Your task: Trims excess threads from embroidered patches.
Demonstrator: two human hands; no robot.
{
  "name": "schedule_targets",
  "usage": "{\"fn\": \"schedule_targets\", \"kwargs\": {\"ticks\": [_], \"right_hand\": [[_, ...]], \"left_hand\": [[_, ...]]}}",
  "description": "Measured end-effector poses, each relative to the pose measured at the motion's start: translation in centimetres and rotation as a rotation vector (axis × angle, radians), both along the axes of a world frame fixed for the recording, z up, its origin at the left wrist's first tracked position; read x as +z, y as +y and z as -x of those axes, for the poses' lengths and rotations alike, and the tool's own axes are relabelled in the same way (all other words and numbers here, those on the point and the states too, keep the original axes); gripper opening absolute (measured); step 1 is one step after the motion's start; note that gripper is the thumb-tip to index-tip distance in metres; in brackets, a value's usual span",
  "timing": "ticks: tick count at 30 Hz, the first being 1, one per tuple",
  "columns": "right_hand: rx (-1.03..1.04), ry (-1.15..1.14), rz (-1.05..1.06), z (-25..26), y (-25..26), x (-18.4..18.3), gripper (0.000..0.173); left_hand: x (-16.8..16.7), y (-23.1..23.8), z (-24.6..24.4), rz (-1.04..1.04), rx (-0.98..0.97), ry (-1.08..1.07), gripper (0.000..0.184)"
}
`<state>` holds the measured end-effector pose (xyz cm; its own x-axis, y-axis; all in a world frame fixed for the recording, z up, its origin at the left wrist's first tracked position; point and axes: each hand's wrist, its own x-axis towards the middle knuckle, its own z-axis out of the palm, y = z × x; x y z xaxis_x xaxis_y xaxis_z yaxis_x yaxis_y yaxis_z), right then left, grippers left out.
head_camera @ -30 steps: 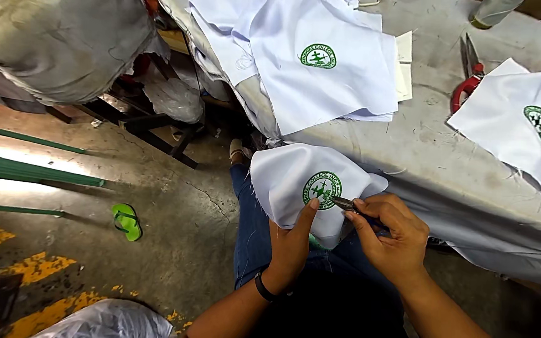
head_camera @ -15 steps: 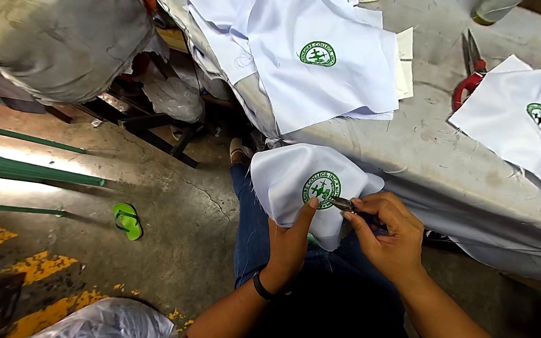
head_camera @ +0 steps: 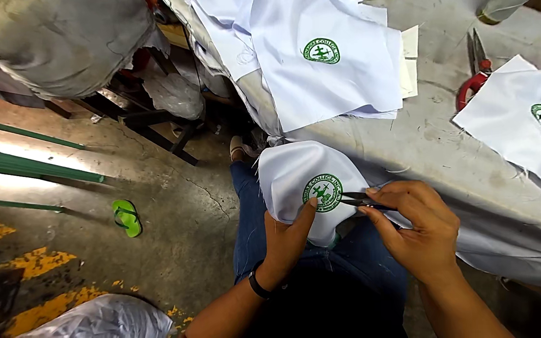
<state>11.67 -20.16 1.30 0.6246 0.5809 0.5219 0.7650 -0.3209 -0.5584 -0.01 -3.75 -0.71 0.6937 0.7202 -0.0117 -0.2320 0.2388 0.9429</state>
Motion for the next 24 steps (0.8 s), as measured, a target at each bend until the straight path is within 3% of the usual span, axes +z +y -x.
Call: {"fn": "schedule_targets", "kwargs": {"ticks": [17,24], "right_hand": [[0.027,-0.099,0.078,-0.2,-0.2,0.6,0.016],[0.042,0.098,-0.02,-0.1,-0.1,-0.6,0.023]], "left_hand": [[0.0,0.1,0.1,-0.052,-0.015,0.025,0.025],[0.6,1.0,0.1,0.004,-0.087,0.051,0.032]]}}
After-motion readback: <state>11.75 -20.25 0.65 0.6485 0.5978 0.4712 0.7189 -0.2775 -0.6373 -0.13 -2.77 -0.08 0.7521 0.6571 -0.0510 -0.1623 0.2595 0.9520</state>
